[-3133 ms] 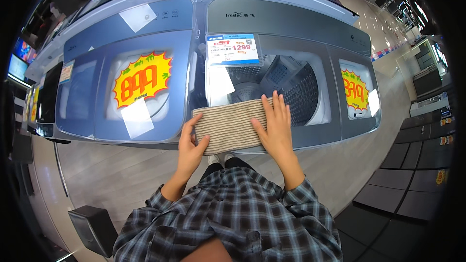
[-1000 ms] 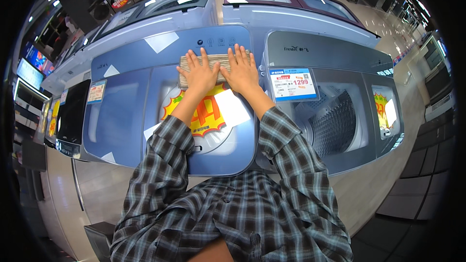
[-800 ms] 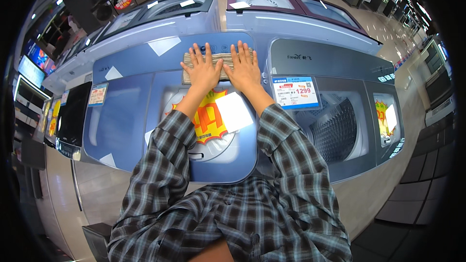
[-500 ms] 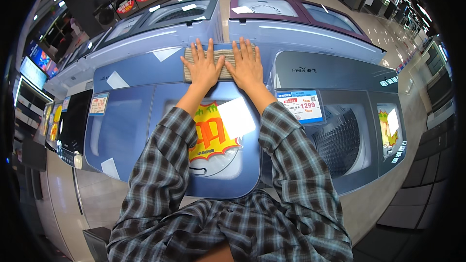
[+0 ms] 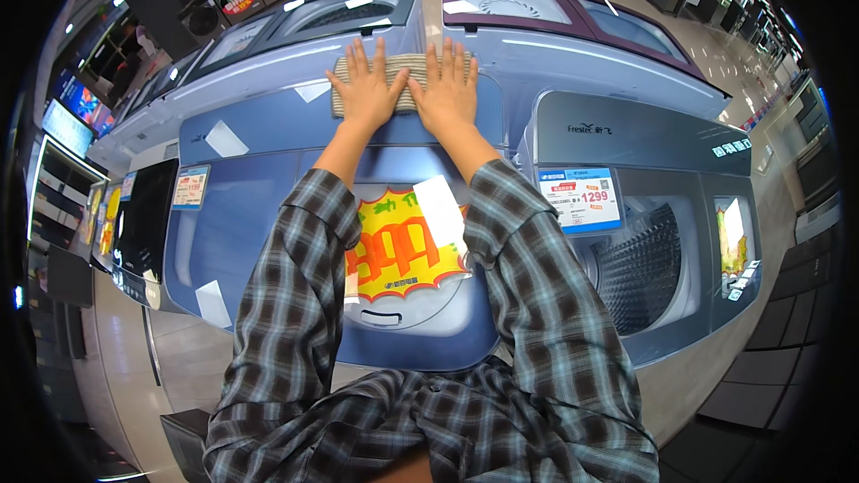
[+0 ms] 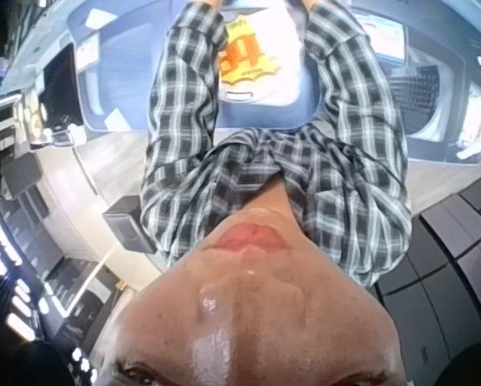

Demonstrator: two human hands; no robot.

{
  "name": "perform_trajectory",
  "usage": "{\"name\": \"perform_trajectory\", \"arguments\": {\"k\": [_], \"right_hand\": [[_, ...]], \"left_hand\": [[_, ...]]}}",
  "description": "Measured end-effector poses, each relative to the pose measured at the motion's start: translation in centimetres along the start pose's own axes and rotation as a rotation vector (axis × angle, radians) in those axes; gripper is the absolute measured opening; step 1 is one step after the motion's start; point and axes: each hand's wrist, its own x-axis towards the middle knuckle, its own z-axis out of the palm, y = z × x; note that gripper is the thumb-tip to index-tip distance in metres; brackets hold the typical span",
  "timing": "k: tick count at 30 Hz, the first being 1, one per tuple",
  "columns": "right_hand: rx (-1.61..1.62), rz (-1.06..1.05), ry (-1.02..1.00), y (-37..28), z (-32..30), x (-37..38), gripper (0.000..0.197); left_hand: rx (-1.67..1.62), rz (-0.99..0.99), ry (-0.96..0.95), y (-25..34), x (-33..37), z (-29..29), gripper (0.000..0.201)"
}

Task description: The person wipes the top surfaces of several washing machines and refrigerators in a retail store using a striped cloth. The person moves from one appliance to the next, wiping each surface methodically.

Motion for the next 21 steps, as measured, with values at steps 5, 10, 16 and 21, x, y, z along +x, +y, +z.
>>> {"name": "perform_trajectory", "arguments": {"k": [5, 10, 16, 21], "right_hand": [[0.041, -0.050, 0.030, -5.0, 1.6, 0.5, 0.067], [0.040, -0.141, -0.019, -8.8, 2.1, 0.4, 0.065], [0.041, -0.146, -0.047, -10.9, 2.4, -1.0, 0.064], [0.001, -0.146, -0.183, -12.6, 1.7, -3.4, 0.066]], "left_hand": [[0.020, -0.032, -0.049, -5.8, -0.2, -1.2, 0.080], [0.016, -0.071, -0.136, -11.1, -1.8, -2.8, 0.081], [-0.016, -0.066, -0.211, -12.5, -3.0, -3.8, 0.081], [-0.003, -0.036, -0.261, -13.6, -4.4, -4.4, 0.083]]}}
